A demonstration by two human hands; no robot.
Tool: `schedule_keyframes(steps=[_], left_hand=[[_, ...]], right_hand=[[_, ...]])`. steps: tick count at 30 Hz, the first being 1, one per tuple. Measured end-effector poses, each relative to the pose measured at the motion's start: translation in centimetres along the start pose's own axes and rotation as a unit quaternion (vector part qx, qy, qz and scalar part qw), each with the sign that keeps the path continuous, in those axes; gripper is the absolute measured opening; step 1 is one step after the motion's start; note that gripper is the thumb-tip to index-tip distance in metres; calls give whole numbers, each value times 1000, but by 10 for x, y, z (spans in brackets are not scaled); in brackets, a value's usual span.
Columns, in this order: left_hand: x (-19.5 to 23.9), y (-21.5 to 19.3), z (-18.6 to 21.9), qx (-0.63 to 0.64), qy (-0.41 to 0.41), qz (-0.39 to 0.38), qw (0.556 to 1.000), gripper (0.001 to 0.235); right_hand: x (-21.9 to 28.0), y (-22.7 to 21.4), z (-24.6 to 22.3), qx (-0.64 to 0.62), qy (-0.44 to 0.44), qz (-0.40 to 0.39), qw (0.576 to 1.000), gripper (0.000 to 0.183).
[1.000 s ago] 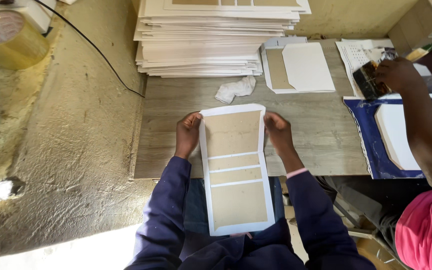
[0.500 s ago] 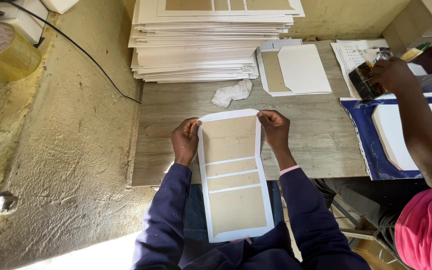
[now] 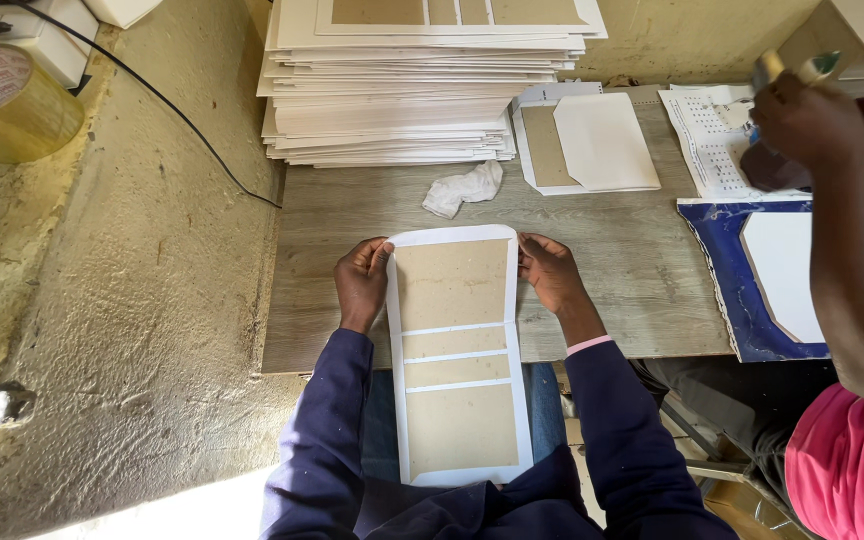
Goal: The person sits on the floor and assembles paper covers by placing a beige insert into a white frame. They wipe the surface with a cloth, fold the cover, and stack the finished items on a pile.
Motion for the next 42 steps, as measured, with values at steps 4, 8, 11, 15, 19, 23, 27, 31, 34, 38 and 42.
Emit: schedule_keyframes(steps=[4, 8, 11, 15, 19, 23, 27, 31, 34, 38, 42], left_hand=[[0, 2, 1, 74, -38, -25, 996, 11], [12, 6, -13, 222, -138, -30, 965, 17], [24, -2, -14, 175, -123, -15, 977, 15], [27, -19, 22, -89, -60, 52, 993, 18], [25, -7, 4, 135, -139, -43, 980, 26], [23, 1, -28, 260, -256, -100, 926, 30], [15, 4, -49, 263, -268, -136, 917, 28], [7, -5, -13, 201, -224, -174, 937, 24], [-8, -8, 6, 129, -176, -215, 952, 25], [-38, 6, -23, -159, -48, -229, 959, 23], [-45, 34, -81, -287, 30, -186, 939, 15]], right_hand=[[-14, -10, 10, 69, -41, 30, 996, 14], [-15, -16, 19, 119, -111, 74, 984, 15], [-17, -13, 26, 113, -84, 82, 987, 15], [-28, -16, 38, 101, -91, 76, 988, 13], [-22, -20, 33, 65, -72, 70, 993, 13], [-25, -27, 40, 38, -59, 48, 996, 14], [-24, -27, 35, 45, -73, 17, 996, 15], [-5, -2, 4, 112, -64, -57, 990, 18], [-10, 7, -16, 231, -64, -103, 965, 21], [-71, 4, 16, 520, -125, -130, 835, 20], [-72, 73, 28, 682, -103, -119, 714, 34]])
Point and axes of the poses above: each hand's wrist, its own x-axis away from the middle knuckle, its own y-axis out of the palm, z = x × y, the point moved 8 cm from there along -x, towards the middle knuckle, and after that the axes turned 3 degrees about y, right-handed, at the moved point
